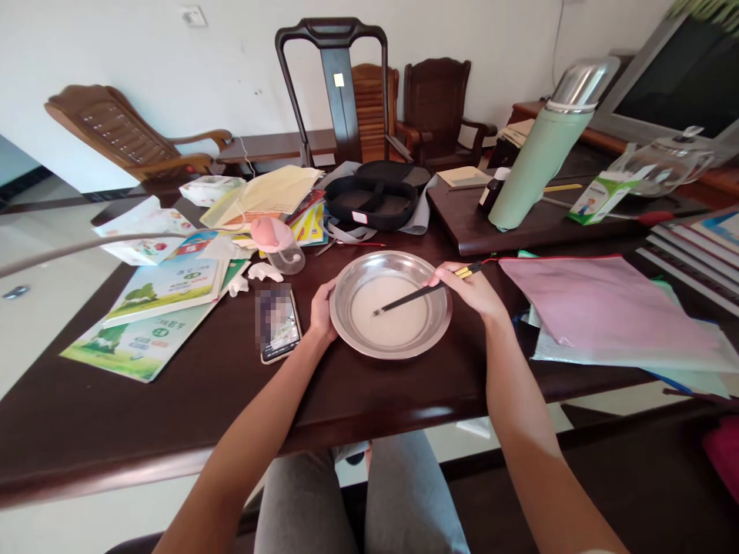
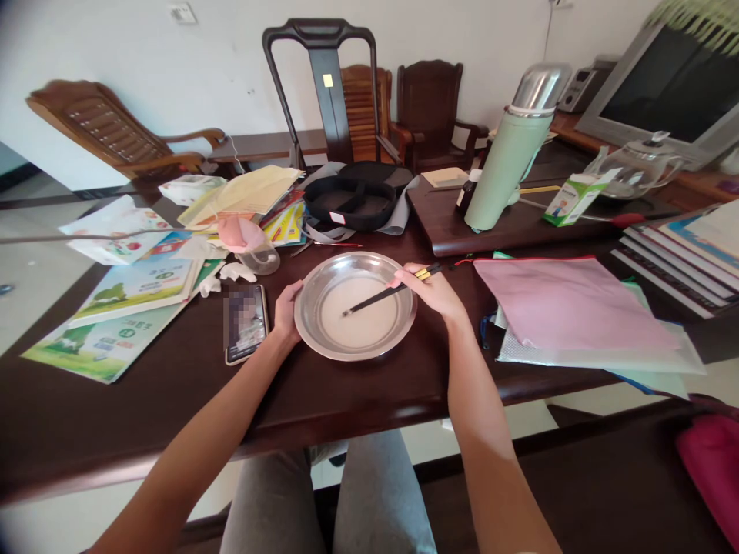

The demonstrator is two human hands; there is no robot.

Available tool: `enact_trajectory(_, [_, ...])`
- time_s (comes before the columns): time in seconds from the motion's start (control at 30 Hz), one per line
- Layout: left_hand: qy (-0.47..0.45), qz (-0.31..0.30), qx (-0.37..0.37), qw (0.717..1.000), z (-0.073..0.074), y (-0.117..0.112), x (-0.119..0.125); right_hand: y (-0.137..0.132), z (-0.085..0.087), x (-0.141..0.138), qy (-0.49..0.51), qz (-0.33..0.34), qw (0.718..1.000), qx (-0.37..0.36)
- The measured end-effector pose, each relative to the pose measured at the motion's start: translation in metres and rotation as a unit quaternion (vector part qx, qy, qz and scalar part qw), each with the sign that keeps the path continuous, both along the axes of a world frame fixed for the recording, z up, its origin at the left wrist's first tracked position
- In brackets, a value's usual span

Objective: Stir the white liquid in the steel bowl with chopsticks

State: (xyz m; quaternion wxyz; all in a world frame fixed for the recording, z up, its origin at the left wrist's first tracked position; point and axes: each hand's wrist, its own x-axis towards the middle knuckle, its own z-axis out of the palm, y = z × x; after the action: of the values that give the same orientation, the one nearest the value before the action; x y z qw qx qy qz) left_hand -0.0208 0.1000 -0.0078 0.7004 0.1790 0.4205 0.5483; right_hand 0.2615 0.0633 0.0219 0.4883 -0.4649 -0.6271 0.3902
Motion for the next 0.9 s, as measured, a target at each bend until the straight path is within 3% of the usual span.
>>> enact_trajectory(0.17, [-0.004,-0.001,0.0,1.0,-0.003,0.001,-0.001,0.0,0.001,0.007,0.046,-0.096,0.994,0.028])
enact_trajectory(0.37, [-0.01,-0.004,-0.001,1.0,-0.001,0.001,-0.001,-0.002,0.004,-0.001,0.001,0.005,1.0,-0.008])
enact_trajectory(0.57, [-0.005,0.007,-0.021,1.0,0.003,-0.001,0.001,0.001,-0.001,0.008,0.046,-0.104,0.993,0.027])
enact_trajectory(0.77, [-0.008,0.009,-0.014,1.0,0.002,-0.001,0.001,-0.001,0.002,-0.001,0.003,-0.008,1.0,-0.004])
enact_trajectory(0.9, [0.003,0.011,-0.01,1.0,0.001,-0.001,0.001,0.0,0.002,0.003,0.02,-0.07,0.997,0.023])
